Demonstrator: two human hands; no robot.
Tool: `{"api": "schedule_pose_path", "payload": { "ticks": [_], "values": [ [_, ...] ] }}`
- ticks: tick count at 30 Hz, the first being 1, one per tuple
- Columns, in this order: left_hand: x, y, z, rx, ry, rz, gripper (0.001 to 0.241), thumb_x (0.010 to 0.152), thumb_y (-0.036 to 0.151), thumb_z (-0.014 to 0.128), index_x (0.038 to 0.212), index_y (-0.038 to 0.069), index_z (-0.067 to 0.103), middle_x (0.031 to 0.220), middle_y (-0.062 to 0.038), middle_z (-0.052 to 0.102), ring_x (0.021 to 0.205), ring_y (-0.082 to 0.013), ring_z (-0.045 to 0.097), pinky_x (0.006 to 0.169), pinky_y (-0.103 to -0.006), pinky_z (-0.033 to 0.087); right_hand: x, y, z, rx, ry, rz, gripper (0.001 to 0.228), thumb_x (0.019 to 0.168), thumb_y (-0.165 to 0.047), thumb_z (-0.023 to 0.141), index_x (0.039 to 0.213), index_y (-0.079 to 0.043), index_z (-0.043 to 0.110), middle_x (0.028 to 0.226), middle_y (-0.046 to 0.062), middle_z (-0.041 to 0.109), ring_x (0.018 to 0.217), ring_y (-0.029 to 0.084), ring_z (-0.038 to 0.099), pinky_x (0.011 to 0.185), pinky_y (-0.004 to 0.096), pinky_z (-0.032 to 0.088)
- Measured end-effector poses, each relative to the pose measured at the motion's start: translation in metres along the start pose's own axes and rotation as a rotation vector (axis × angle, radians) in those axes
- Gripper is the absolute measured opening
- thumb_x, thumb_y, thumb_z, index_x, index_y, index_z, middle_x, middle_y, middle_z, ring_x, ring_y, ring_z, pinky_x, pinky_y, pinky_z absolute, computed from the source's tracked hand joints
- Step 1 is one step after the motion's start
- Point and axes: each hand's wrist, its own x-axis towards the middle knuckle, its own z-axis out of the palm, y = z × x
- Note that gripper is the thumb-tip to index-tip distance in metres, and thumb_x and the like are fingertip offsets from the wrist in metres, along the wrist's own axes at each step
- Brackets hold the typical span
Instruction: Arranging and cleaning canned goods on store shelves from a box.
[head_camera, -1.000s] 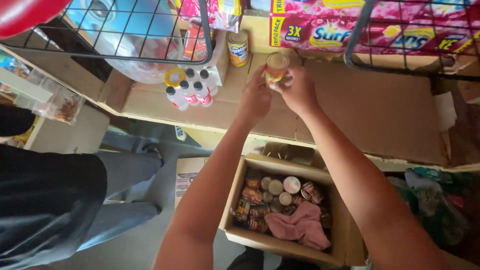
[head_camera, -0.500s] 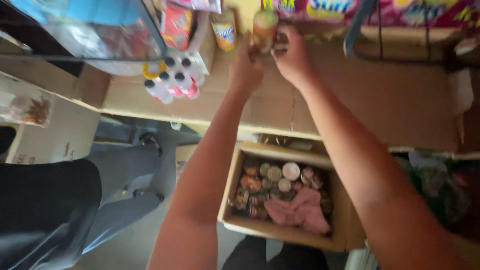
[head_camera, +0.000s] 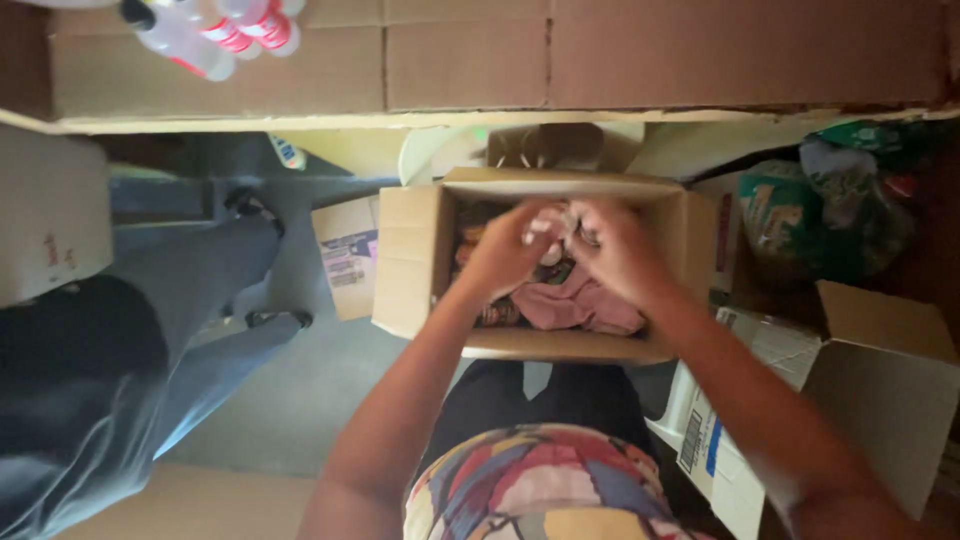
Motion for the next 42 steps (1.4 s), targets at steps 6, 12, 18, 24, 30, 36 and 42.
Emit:
{"api": "schedule_pose_path", "payload": {
  "ticks": [6, 12, 18, 24, 30, 36, 42],
  "values": [
    [0.015, -0.172, 0.090, 0.192, 0.012, -0.233, 0.048, 0.086, 0.021, 0.072, 0.131, 0.007, 0.060, 0.103, -0.019, 0.075, 0.093, -0.0317, 0.075, 0.081, -0.0418, 0.059, -0.091, 0.197, 0.147, -0.496, -0.249, -0.035, 0.055, 0.072, -0.009, 0.072, 0.127, -0.008, 0.068, 0.129, 0.018, 0.065, 0.120, 0.040, 0.058, 0.097, 0.056, 0.046],
    [0.039, -0.233, 0.138, 0.388, 0.097, -0.315, 0.033, 0.097, 0.030, 0.065, 0.119, 0.006, 0.072, 0.107, -0.026, 0.073, 0.107, -0.0433, 0.068, 0.088, -0.0506, 0.055, -0.119, 0.189, 0.113, -0.335, -0.258, 0.119, 0.014, 0.083, -0.019, 0.073, 0.095, -0.013, 0.071, 0.111, 0.013, 0.067, 0.113, 0.038, 0.060, 0.103, 0.050, 0.048],
    [0.065, -0.272, 0.177, 0.088, 0.203, -0.525, 0.036, 0.087, 0.023, 0.065, 0.116, 0.002, 0.071, 0.106, -0.023, 0.076, 0.097, -0.0360, 0.072, 0.085, -0.0435, 0.055, -0.054, 0.151, 0.067, -0.318, 0.183, 0.453, 0.024, 0.095, -0.007, 0.062, 0.118, -0.008, 0.070, 0.115, 0.021, 0.060, 0.106, 0.041, 0.060, 0.089, 0.051, 0.051],
    [0.092, -0.282, 0.198, -0.525, 0.316, -0.788, 0.042, 0.098, 0.032, 0.057, 0.123, 0.000, 0.066, 0.108, -0.018, 0.074, 0.092, -0.0288, 0.071, 0.076, -0.0395, 0.057, -0.027, 0.248, 0.129, -0.042, 0.381, 0.146, 0.038, 0.093, -0.013, 0.066, 0.128, 0.000, 0.064, 0.129, 0.022, 0.065, 0.118, 0.042, 0.060, 0.099, 0.049, 0.050],
    [0.073, -0.224, 0.173, -0.968, 0.243, -0.768, 0.046, 0.094, 0.029, 0.066, 0.132, 0.005, 0.057, 0.109, -0.013, 0.071, 0.092, -0.0262, 0.070, 0.073, -0.0402, 0.060, -0.047, 0.215, 0.118, -0.014, 0.398, 0.599, 0.028, 0.101, -0.023, 0.064, 0.122, -0.004, 0.064, 0.116, 0.023, 0.070, 0.107, 0.043, 0.066, 0.089, 0.048, 0.054],
    [0.028, -0.146, 0.101, -1.031, -0.030, -0.714, 0.061, 0.080, 0.011, 0.073, 0.136, 0.002, 0.052, 0.114, -0.015, 0.069, 0.097, -0.0299, 0.070, 0.078, -0.0419, 0.062, -0.076, 0.106, 0.034, 0.299, 0.223, 0.756, 0.033, 0.097, -0.026, 0.064, 0.126, -0.010, 0.063, 0.114, 0.014, 0.075, 0.096, 0.026, 0.073, 0.081, 0.041, 0.057],
    [-0.009, -0.031, 0.088, -0.474, -0.144, -0.276, 0.074, 0.073, 0.003, 0.082, 0.138, 0.007, 0.048, 0.120, -0.011, 0.067, 0.107, -0.0219, 0.066, 0.090, -0.0355, 0.056, -0.069, -0.003, -0.004, 0.450, 0.291, 0.263, 0.037, 0.089, -0.011, 0.077, 0.123, -0.004, 0.066, 0.122, 0.009, 0.071, 0.109, 0.019, 0.067, 0.093, 0.034, 0.053]
  ]
}}
